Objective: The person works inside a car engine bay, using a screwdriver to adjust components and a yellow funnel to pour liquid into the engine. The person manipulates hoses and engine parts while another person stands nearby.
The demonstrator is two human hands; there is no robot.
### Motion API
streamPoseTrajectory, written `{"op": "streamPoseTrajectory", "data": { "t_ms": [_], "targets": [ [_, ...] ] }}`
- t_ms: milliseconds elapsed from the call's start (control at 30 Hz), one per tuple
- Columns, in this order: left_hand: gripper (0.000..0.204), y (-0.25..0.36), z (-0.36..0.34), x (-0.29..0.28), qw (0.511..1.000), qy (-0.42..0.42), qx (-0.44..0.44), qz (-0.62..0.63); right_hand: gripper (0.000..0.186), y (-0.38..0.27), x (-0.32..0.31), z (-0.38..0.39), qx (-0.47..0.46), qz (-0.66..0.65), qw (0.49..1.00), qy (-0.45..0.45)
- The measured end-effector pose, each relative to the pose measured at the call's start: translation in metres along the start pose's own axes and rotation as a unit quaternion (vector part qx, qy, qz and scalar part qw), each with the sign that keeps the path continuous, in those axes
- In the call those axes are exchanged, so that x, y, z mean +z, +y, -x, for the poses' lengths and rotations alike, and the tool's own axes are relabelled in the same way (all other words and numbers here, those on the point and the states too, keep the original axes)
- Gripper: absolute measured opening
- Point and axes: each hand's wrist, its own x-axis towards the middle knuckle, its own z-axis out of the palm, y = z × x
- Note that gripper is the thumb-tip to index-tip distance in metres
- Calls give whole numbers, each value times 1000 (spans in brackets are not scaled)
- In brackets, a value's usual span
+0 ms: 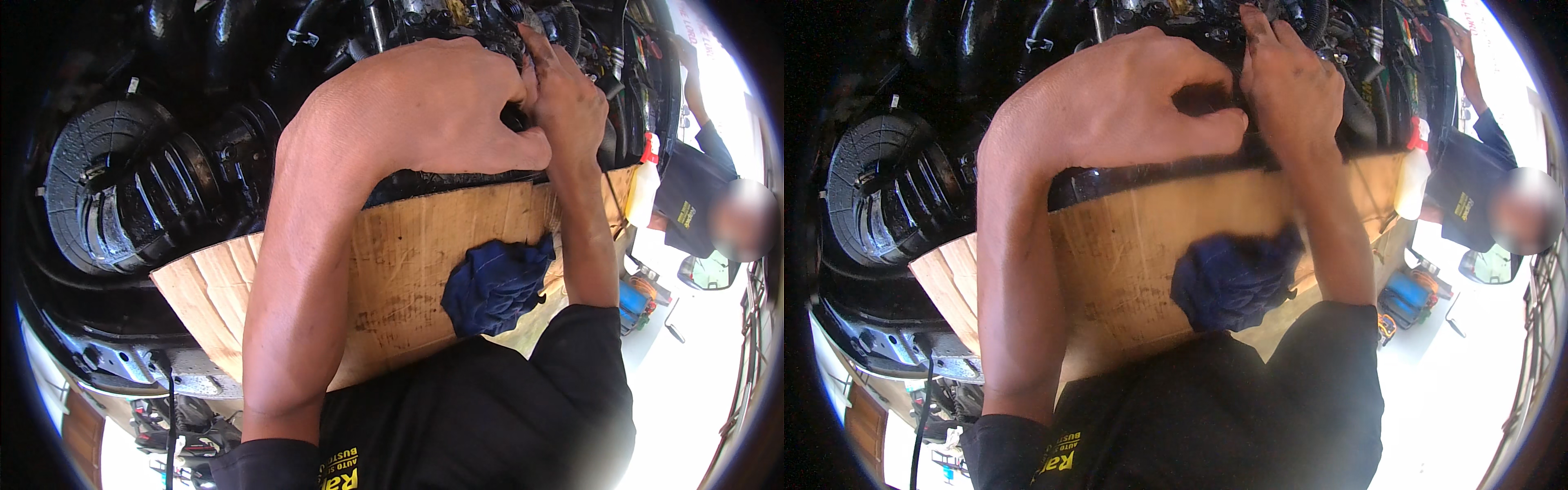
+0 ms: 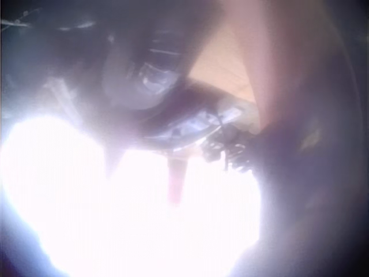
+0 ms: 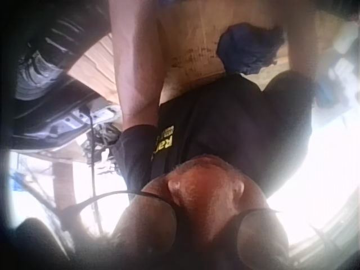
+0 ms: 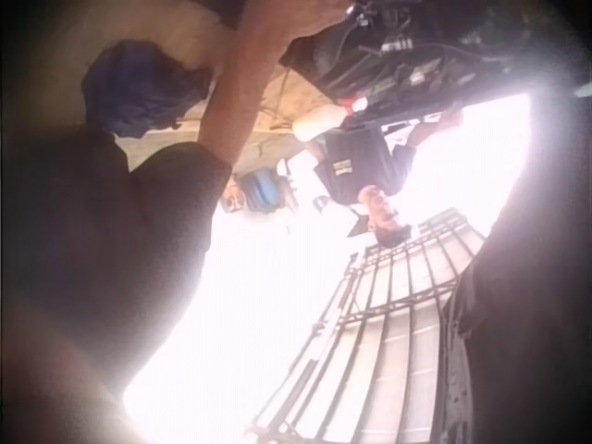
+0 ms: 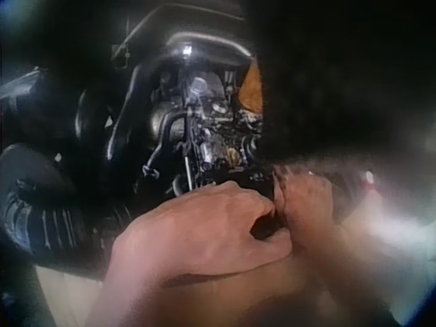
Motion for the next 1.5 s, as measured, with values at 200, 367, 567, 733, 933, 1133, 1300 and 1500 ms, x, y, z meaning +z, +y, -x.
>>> {"op": "streamPoseTrajectory", "data": {
  "t_ms": [200, 367, 567, 733, 933, 1133, 1300, 1500],
  "targets": [
    [42, -3, 1, 4, 1000, 14, 3, -15, 36, -2, 8, 1, 16, -15, 1000, 14],
    [49, -1, -1, 3, 1000, 8, -12, -10, 33, 1, 10, -8, -39, -53, 997, 51],
    [41, -1, -1, 3, 1000, 7, 7, -11, 32, -7, 2, -3, 42, -57, 997, 7],
    [40, -1, -1, 2, 1000, 0, 2, -5, 32, -5, 3, -2, 52, -64, 997, 5],
    [40, 1, -1, 3, 1000, -8, -9, -15, 31, -4, 11, 2, 24, -96, 994, 43],
    [52, 0, -1, 3, 1000, 14, -9, -3, 31, 5, 16, -8, -28, -110, 992, 58],
    [52, 2, -1, 2, 1000, 9, -15, -5, 30, 11, 13, -3, -39, -159, 985, 49],
    [52, 0, -2, 4, 1000, 7, -12, -5, 29, 5, 13, 0, 20, -136, 990, 41]
  ]
}}
